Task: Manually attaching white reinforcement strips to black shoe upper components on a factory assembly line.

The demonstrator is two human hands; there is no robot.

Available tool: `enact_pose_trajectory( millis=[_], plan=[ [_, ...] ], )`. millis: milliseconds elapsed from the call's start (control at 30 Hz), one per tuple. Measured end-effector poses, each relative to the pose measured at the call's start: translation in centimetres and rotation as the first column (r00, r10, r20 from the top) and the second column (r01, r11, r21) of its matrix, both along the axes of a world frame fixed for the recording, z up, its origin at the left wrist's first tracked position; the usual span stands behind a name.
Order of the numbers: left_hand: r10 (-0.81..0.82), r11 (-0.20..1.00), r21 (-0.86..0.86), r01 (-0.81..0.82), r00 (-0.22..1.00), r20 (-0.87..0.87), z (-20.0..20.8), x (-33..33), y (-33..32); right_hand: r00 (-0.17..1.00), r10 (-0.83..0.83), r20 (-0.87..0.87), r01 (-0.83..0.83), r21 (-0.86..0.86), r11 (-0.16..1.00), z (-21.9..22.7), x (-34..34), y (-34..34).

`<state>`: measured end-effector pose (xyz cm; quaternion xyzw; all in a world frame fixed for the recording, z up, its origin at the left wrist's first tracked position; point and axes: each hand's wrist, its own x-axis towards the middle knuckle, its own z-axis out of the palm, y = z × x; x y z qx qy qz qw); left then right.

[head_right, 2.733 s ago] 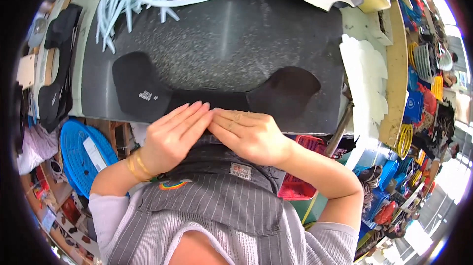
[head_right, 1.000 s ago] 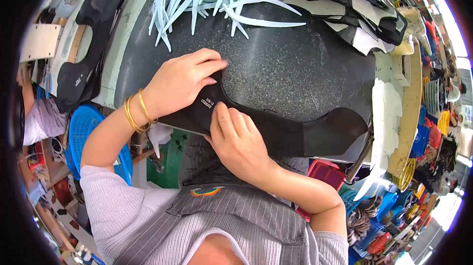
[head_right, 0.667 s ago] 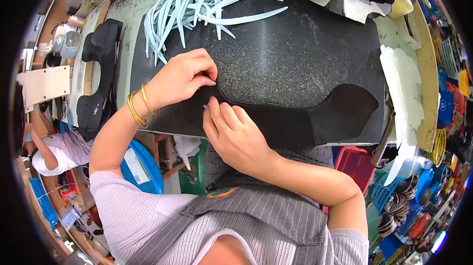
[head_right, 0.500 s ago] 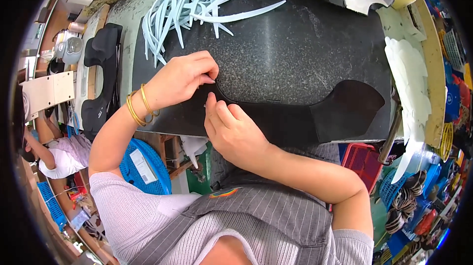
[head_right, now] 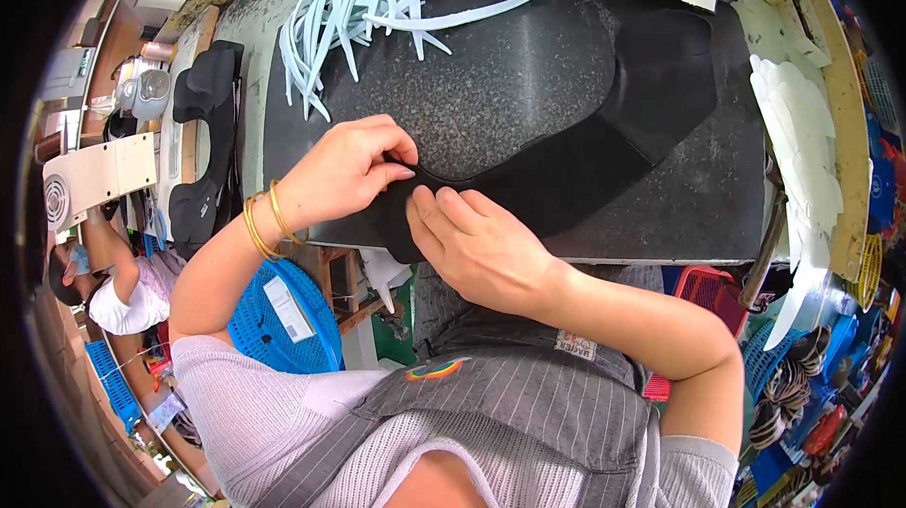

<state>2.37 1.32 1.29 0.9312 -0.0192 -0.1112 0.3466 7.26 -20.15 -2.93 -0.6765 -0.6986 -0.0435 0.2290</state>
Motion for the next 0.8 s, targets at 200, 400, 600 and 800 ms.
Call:
enact_pose_trajectory(
  millis=[200,400,600,800],
  plan=[
    [0.062,0.99,-0.118,-0.077,0.99,-0.125,-0.1,0.8,0.0,0.99,-0.026,0.141,0.031,-0.031,0.999,-0.5,0.0,0.0],
    [0.202,0.971,-0.106,-0.213,0.974,-0.105,-0.7,0.5,-0.9,0.977,0.036,0.208,-0.028,-0.037,0.999,-0.6,0.2,0.0],
    [0.255,0.956,-0.111,-0.27,0.958,-0.131,-0.5,2.1,-0.2,0.962,-0.011,0.275,0.013,-0.004,1.0,-0.9,0.1,0.3],
    [0.246,0.957,-0.059,-0.283,0.905,-0.346,0.6,2.9,0.1,0.846,-0.131,0.516,0.189,-0.061,0.98,-0.8,-1.8,1.3]
  ],
)
